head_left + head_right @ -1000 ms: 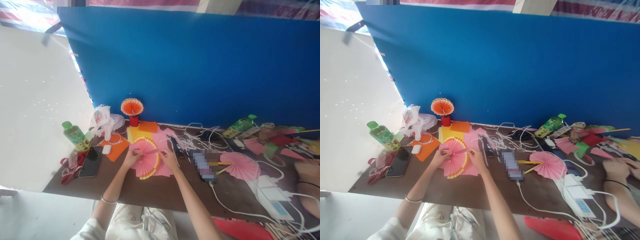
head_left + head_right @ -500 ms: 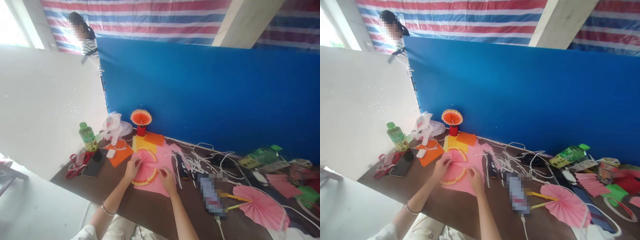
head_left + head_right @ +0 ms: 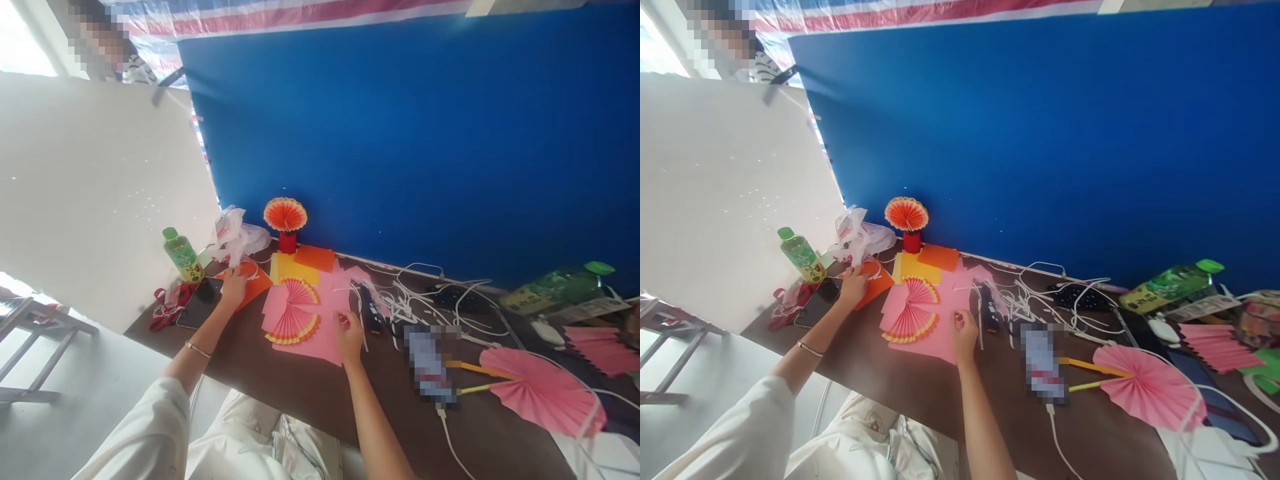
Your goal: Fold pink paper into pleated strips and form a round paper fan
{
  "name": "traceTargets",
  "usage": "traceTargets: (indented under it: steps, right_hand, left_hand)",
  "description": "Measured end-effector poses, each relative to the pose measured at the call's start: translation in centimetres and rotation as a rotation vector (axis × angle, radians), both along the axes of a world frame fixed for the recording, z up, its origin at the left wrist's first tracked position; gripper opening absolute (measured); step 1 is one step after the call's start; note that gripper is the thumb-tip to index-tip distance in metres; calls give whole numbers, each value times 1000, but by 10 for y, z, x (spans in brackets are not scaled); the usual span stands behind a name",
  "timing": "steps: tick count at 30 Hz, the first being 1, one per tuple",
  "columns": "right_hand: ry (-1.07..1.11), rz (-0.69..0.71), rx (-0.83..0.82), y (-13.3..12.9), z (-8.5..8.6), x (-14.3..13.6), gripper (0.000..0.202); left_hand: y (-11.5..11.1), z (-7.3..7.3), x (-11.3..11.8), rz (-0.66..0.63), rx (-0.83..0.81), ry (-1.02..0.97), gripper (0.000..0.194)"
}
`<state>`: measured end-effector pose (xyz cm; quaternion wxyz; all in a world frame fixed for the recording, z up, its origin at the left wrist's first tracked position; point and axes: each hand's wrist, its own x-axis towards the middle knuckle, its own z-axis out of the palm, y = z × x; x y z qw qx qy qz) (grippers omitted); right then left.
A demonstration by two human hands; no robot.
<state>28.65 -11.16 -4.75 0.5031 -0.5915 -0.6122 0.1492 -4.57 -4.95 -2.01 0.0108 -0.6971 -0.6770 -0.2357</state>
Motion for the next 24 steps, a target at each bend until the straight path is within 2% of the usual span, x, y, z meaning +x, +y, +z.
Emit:
traceTargets:
  steps: [3, 6, 7, 10, 12, 14, 17, 20, 24]
  right_hand:
    - [-7, 24, 0, -4, -1, -2, 15]
    - [-17, 43, 12, -7, -1, -5, 14]
    - [-18, 48, 18, -8, 0, -7, 14]
    - [-17, 66, 39, -10, 6, -15, 14]
    - [-16, 81, 48, -11, 12, -22, 13]
    - [3, 110, 44, -12, 20, -31, 12]
    - [139, 187, 5, -13, 31, -47, 13]
    - [244, 242, -46, -14, 39, -62, 17]
    - [296, 272, -85, -17, 44, -75, 20]
  left_hand:
    - [3, 0, -3, -70, -18, 2, 28]
    - [0, -2, 6, -135, 5, -11, 23]
    - [-3, -3, 12, -165, 26, -25, 22]
    - [-11, -6, 40, -323, 209, -244, 15]
    - [-18, -6, 62, -378, 224, -337, 14]
    - [-25, -6, 82, -372, 238, -392, 14]
    - [-36, -6, 103, -476, 233, -443, 13]
    - [-47, -9, 112, -568, 194, -484, 15]
    - [-52, -17, 109, -647, 135, -510, 17]
